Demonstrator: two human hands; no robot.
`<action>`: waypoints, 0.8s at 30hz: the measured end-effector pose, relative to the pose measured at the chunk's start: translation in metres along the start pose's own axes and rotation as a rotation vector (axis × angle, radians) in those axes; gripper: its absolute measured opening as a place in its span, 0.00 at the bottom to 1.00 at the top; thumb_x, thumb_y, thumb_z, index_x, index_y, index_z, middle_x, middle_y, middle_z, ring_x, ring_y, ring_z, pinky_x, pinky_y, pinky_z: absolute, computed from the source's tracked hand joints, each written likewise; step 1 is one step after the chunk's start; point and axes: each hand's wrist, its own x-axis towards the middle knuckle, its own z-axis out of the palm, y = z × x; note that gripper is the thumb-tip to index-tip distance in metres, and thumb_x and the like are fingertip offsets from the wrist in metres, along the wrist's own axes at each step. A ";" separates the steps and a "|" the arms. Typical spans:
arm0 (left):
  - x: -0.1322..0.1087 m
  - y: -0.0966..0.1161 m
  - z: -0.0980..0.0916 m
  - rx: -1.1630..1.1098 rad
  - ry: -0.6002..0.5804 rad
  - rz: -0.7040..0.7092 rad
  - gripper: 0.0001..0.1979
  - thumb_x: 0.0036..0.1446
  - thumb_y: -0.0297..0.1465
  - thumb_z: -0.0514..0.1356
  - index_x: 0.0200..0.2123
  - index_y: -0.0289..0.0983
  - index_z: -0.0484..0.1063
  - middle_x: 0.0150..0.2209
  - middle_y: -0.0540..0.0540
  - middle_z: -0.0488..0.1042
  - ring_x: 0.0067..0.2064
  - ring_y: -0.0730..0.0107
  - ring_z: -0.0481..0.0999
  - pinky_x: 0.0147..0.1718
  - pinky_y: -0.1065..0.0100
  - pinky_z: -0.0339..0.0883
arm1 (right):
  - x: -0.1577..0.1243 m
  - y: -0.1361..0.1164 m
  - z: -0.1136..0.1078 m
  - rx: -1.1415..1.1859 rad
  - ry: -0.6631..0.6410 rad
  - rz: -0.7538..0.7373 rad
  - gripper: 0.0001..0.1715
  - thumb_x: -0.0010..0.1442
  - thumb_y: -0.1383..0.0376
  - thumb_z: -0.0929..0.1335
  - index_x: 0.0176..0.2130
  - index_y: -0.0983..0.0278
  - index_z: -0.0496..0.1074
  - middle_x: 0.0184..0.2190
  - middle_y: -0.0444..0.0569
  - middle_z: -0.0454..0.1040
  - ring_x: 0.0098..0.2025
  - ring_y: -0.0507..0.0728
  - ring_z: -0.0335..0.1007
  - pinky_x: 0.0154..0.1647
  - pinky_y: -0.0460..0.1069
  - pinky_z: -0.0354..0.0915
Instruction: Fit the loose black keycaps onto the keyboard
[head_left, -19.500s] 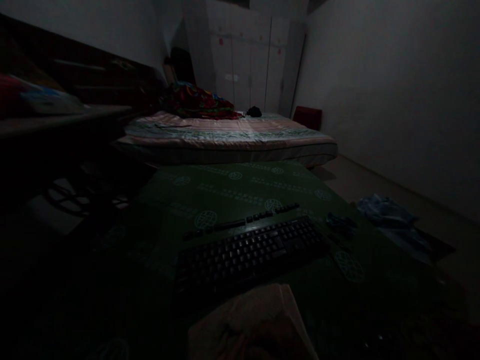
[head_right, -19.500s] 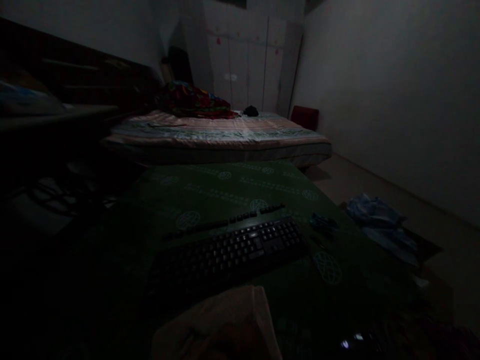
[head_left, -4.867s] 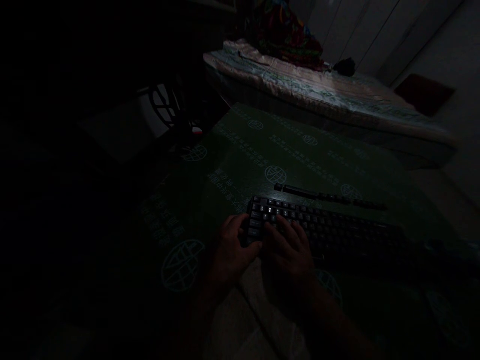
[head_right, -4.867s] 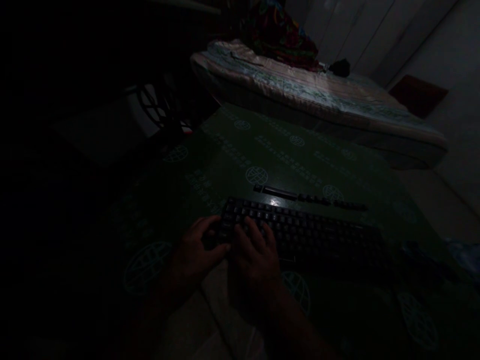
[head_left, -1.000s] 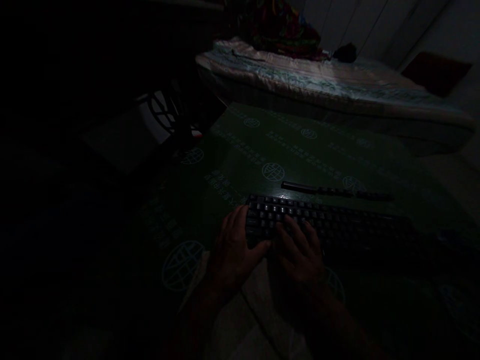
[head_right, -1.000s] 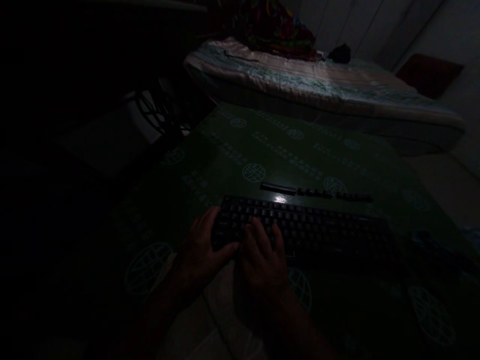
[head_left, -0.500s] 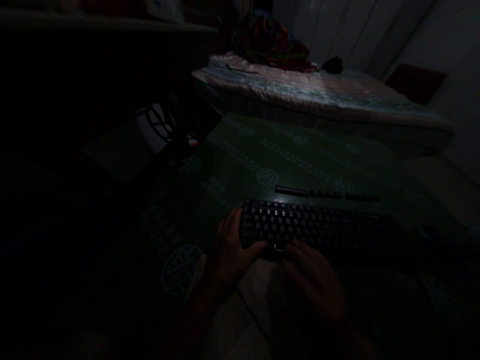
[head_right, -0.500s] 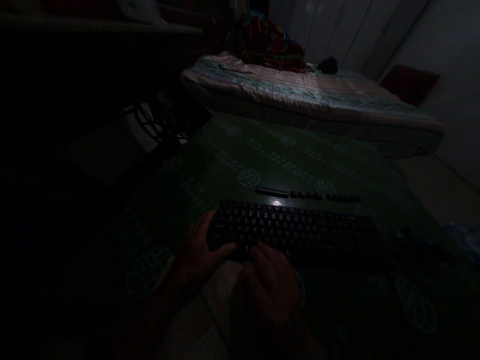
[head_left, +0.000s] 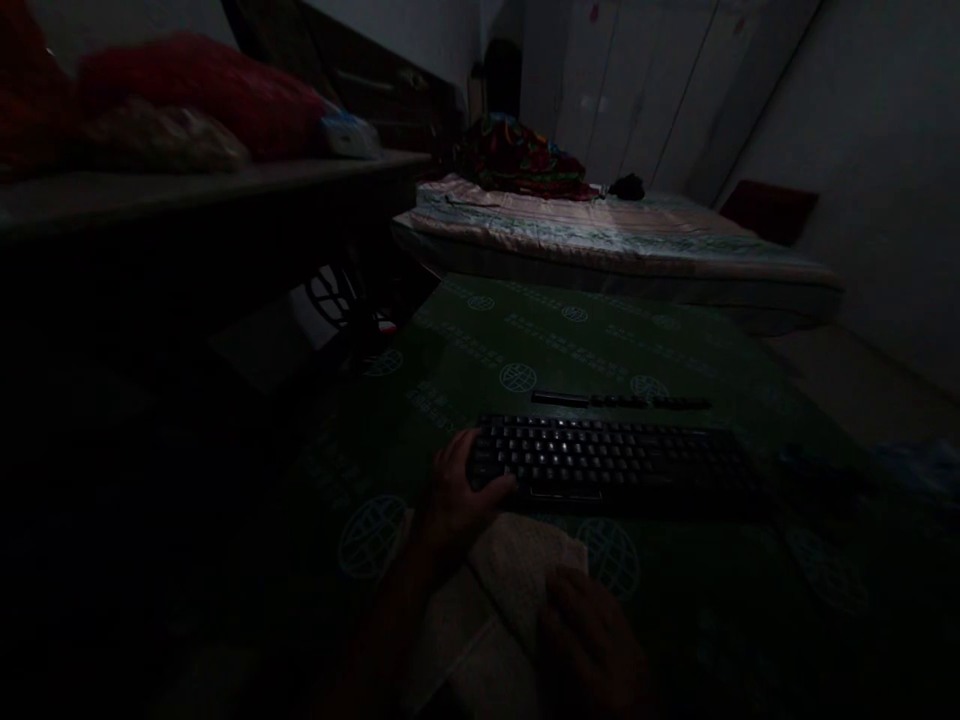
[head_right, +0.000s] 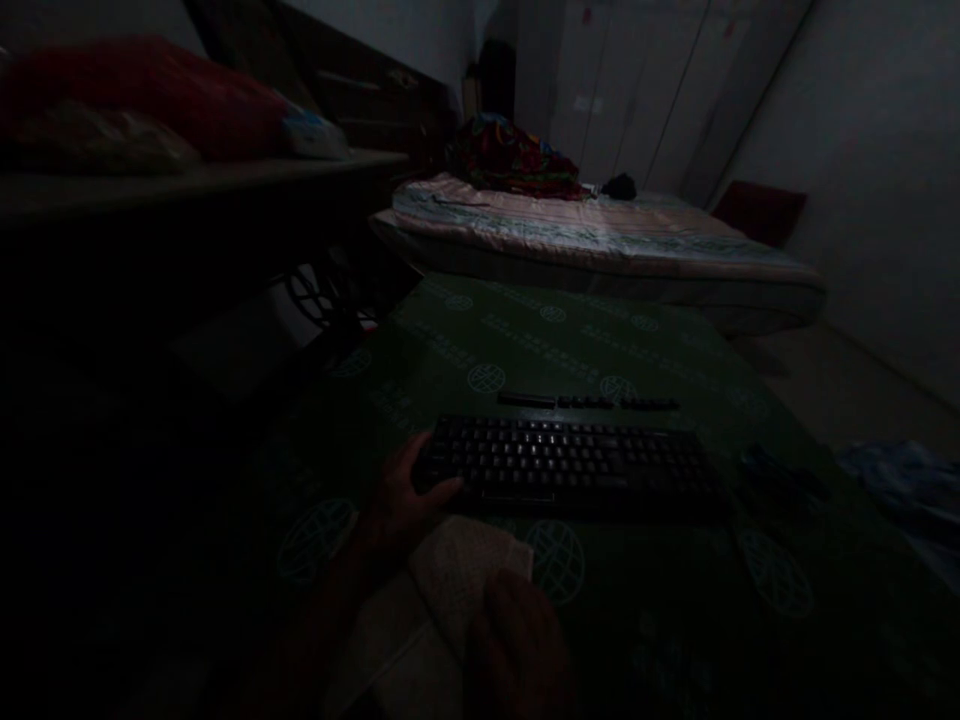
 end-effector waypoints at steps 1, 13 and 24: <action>0.001 0.001 -0.004 -0.057 0.015 -0.044 0.31 0.48 0.41 0.60 0.55 0.36 0.62 0.55 0.40 0.67 0.55 0.54 0.67 0.50 0.55 0.65 | 0.000 0.001 0.001 -0.011 0.018 -0.004 0.14 0.60 0.69 0.61 0.41 0.64 0.73 0.42 0.54 0.77 0.46 0.59 0.73 0.42 0.52 0.71; -0.046 -0.003 -0.037 0.260 0.160 0.182 0.20 0.53 0.40 0.55 0.47 0.37 0.70 0.53 0.38 0.71 0.55 0.54 0.69 0.51 0.52 0.66 | 0.002 -0.003 0.006 0.026 0.115 0.053 0.17 0.62 0.71 0.56 0.40 0.64 0.72 0.40 0.52 0.78 0.44 0.58 0.73 0.42 0.53 0.69; -0.088 -0.019 -0.008 0.731 0.046 0.268 0.27 0.55 0.44 0.54 0.51 0.31 0.69 0.55 0.31 0.68 0.58 0.44 0.65 0.54 0.45 0.58 | -0.007 -0.007 0.013 0.041 0.124 0.078 0.17 0.61 0.71 0.57 0.44 0.64 0.70 0.42 0.52 0.77 0.48 0.58 0.71 0.46 0.53 0.67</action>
